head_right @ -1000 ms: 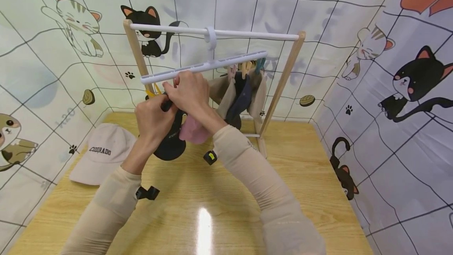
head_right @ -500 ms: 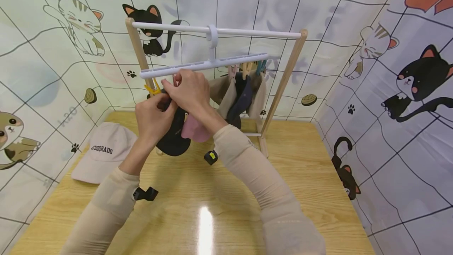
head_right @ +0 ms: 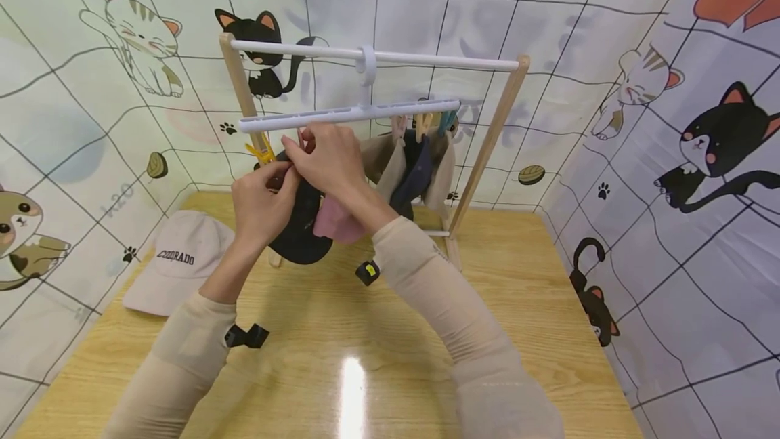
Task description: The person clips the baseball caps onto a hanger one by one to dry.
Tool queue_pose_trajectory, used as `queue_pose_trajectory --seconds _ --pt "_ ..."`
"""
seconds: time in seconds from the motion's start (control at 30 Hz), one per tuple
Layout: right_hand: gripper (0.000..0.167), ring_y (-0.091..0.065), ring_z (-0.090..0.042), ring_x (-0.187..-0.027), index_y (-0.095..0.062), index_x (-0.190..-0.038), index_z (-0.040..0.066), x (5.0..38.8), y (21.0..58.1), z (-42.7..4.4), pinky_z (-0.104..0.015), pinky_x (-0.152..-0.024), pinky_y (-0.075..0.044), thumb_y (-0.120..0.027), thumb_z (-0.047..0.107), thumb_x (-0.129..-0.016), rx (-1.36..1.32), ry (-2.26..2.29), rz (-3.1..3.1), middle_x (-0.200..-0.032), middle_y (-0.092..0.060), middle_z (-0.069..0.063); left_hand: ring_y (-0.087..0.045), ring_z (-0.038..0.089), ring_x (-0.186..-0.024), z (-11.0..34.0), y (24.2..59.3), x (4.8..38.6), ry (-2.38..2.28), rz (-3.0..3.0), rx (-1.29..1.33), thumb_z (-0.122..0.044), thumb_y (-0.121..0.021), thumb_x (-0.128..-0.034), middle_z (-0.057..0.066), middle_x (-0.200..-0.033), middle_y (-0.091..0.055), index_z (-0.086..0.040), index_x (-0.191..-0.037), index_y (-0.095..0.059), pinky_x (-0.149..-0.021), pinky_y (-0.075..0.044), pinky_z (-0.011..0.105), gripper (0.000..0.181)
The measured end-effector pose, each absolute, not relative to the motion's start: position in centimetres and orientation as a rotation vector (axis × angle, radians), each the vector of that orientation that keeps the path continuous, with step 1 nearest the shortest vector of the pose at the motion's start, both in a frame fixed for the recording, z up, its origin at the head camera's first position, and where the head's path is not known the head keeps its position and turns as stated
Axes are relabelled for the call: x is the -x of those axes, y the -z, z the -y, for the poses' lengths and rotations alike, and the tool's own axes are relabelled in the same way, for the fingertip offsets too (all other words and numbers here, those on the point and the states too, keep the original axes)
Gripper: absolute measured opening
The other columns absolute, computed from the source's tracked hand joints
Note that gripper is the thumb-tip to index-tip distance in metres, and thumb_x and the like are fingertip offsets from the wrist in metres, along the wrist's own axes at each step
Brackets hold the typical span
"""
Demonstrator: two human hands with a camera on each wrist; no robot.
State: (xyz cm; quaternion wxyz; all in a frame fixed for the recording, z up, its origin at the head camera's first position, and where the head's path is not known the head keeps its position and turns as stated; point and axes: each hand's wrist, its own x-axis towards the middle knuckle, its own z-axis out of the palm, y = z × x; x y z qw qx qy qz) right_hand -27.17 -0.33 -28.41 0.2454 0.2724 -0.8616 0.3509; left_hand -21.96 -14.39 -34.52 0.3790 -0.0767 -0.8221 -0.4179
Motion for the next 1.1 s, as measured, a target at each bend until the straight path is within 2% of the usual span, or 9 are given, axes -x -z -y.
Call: queue_pose_trajectory --seconds 0.1,0.23,0.57,0.93,1.1 --pt "0.032 -0.08 -0.022 -0.088 -0.083 -0.096 0.006 27.1 28.4 0.2 -0.039 -0.083 -0.059 -0.074 0.034 -0.108 -0.768 -0.969 2.333 -0.092 -0.086 -0.009 -0.079 0.036 -0.074 14.5 34.6 22.0 1.067 2.091 0.186 -0.019 -0.072 -0.1064 0.019 -0.084 -0.084 0.003 -0.103 -0.086 -0.067 -0.05 0.038 0.026" --pt "0.032 -0.079 -0.023 -0.085 -0.083 -0.099 0.005 27.0 28.6 0.1 -0.039 -0.081 -0.058 -0.071 0.032 -0.109 -0.799 -0.994 2.306 -0.091 -0.085 -0.01 -0.079 0.036 -0.073 14.7 34.7 21.9 1.06 2.082 0.196 -0.02 -0.071 -0.1075 0.018 -0.084 -0.084 0.002 -0.103 -0.087 -0.067 -0.05 0.039 0.027" --pt "0.027 -0.083 -0.021 -0.086 -0.085 -0.11 0.003 26.9 29.1 0.0 -0.036 -0.081 -0.066 -0.068 0.023 -0.11 -0.851 -1.098 2.226 -0.097 -0.086 -0.01 -0.082 0.036 -0.079 14.7 34.8 21.5 1.05 2.094 0.207 -0.026 -0.07 -0.1068 0.016 -0.09 -0.086 -0.003 -0.11 -0.088 -0.071 -0.057 0.049 0.029" --pt "0.025 -0.081 -0.023 -0.082 -0.083 -0.115 -0.001 26.3 29.1 -0.4 -0.037 -0.08 -0.066 -0.066 0.016 -0.107 -0.889 -1.085 2.191 -0.095 -0.083 -0.013 -0.076 0.03 -0.072 14.8 34.7 21.0 1.039 2.116 0.276 -0.026 -0.07 -0.106 0.014 -0.086 -0.083 -0.004 -0.113 -0.086 -0.067 -0.046 0.026 0.028" --pt "0.025 -0.08 -0.022 -0.082 -0.082 -0.118 -0.002 26.0 29.0 -0.6 -0.037 -0.08 -0.066 -0.067 0.015 -0.107 -0.89 -1.093 2.183 -0.097 -0.083 -0.013 -0.078 0.029 -0.075 14.8 34.7 20.8 1.048 2.117 0.283 -0.026 -0.071 -0.1062 0.014 -0.089 -0.084 -0.004 -0.115 -0.086 -0.068 -0.049 0.025 0.028"
